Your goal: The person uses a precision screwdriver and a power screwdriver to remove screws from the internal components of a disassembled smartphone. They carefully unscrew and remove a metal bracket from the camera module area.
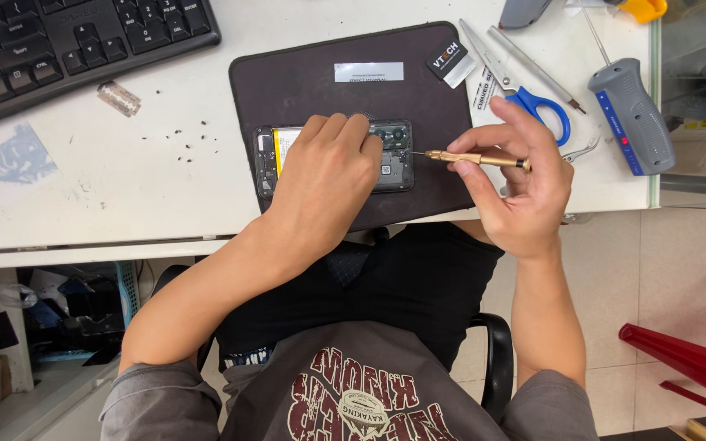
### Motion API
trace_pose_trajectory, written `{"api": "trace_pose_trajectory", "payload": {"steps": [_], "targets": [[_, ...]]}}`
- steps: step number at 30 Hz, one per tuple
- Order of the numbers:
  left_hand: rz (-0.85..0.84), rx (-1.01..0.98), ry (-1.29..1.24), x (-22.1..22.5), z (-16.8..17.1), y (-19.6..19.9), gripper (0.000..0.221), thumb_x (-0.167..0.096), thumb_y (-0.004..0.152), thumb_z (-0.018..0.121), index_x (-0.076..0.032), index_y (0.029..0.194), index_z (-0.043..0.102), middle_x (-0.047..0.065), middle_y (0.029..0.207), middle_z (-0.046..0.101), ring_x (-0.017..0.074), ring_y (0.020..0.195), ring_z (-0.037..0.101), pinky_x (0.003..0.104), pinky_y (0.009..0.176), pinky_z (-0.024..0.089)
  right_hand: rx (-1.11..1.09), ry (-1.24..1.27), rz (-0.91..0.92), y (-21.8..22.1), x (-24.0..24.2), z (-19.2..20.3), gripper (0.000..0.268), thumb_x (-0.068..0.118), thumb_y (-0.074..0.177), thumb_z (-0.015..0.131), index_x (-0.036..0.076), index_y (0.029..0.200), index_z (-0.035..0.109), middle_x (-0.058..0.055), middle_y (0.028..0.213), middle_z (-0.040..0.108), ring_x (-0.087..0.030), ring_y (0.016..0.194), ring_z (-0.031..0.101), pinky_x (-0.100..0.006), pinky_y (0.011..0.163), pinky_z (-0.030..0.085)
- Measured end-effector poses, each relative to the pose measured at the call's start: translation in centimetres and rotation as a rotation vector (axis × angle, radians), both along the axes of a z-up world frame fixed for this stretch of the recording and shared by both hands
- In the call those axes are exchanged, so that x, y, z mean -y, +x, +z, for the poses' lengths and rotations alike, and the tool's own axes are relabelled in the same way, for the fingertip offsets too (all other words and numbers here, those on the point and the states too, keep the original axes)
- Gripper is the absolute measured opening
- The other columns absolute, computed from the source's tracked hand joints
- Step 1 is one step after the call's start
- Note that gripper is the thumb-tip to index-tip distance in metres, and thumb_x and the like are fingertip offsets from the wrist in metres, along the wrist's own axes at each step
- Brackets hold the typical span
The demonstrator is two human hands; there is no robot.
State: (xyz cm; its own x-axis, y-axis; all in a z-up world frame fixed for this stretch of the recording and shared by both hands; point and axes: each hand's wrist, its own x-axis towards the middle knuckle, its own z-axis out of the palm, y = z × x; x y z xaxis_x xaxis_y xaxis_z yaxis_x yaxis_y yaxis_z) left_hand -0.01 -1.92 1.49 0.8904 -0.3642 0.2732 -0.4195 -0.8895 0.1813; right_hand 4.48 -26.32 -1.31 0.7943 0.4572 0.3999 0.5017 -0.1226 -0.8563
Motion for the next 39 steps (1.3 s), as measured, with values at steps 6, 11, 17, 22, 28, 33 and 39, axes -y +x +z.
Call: {"api": "trace_pose_trajectory", "payload": {"steps": [6,11,17,22,28,33,39], "targets": [[0.01,0.005,0.079,-0.1,-0.5,0.4,0.018,0.003,0.066,0.073,-0.004,0.079,0.063,0.011,0.085,0.057,0.0235,0.081,0.058,0.035,0.073,0.047,-0.108,0.177,0.009,0.4,-0.2,-1.5,0.058,-0.014,0.11,0.066,0.001,0.157,0.035,-0.021,0.108,0.069,-0.022,0.091,0.072,-0.032,0.083,0.066],[-0.032,0.066,0.027,-0.4,-1.0,0.9,0.018,-0.009,0.073,0.075,-0.002,0.078,0.059,0.012,0.081,0.053,0.0245,0.077,0.055,0.037,0.071,0.046,-0.139,0.192,-0.028,0.7,-0.8,-1.6,0.064,-0.011,0.107,0.062,0.004,0.157,0.026,-0.021,0.1,0.068,-0.021,0.077,0.071,-0.032,0.073,0.066],[-0.038,0.128,-0.185,-1.5,-1.5,1.3,0.016,-0.002,0.084,0.073,-0.002,0.085,0.057,0.011,0.084,0.05,0.0251,0.077,0.054,0.038,0.073,0.047,-0.063,0.125,-0.01,0.9,-1.3,-1.2,0.061,-0.007,0.109,0.06,0.007,0.154,0.022,-0.02,0.094,0.068,-0.021,0.071,0.069,-0.03,0.068,0.064],[-0.042,0.134,-0.253,-3.1,-1.4,0.7,0.021,0.0,0.09,0.077,-0.002,0.085,0.057,0.01,0.084,0.052,0.027,0.077,0.055,0.04,0.075,0.049,0.037,0.079,0.027,1.2,-1.1,-1.5,0.063,-0.007,0.112,0.059,0.009,0.159,0.02,-0.018,0.097,0.067,-0.018,0.074,0.07,-0.028,0.07,0.065],[-0.033,0.083,-0.385,-3.7,-1.1,-0.9,0.019,-0.003,0.093,0.082,0.0,0.099,0.064,0.01,0.101,0.063,0.0286,0.091,0.062,0.04,0.083,0.051,0.142,-0.015,0.045,1.5,-1.4,-2.3,0.059,-0.011,0.112,0.061,0.006,0.157,0.028,-0.019,0.101,0.067,-0.019,0.079,0.072,-0.028,0.071,0.066],[-0.033,0.082,-0.432,-3.7,-1.4,-1.1,0.019,-0.002,0.093,0.08,-0.001,0.103,0.064,0.01,0.106,0.064,0.0289,0.096,0.063,0.041,0.087,0.051,0.171,-0.049,0.041,1.6,-1.3,-2.5,0.056,-0.011,0.112,0.061,0.004,0.155,0.029,-0.02,0.102,0.067,-0.021,0.081,0.073,-0.028,0.072,0.067],[-0.04,0.079,-0.438,-3.7,-1.7,-1.0,0.018,-0.003,0.094,0.081,-0.003,0.102,0.064,0.008,0.105,0.065,0.0267,0.095,0.063,0.04,0.085,0.05,0.335,-0.14,0.0,1.6,-2.0,-1.1,0.049,-0.006,0.108,0.069,-0.001,0.146,0.038,-0.018,0.098,0.07,-0.021,0.082,0.073,-0.029,0.072,0.064]]}}
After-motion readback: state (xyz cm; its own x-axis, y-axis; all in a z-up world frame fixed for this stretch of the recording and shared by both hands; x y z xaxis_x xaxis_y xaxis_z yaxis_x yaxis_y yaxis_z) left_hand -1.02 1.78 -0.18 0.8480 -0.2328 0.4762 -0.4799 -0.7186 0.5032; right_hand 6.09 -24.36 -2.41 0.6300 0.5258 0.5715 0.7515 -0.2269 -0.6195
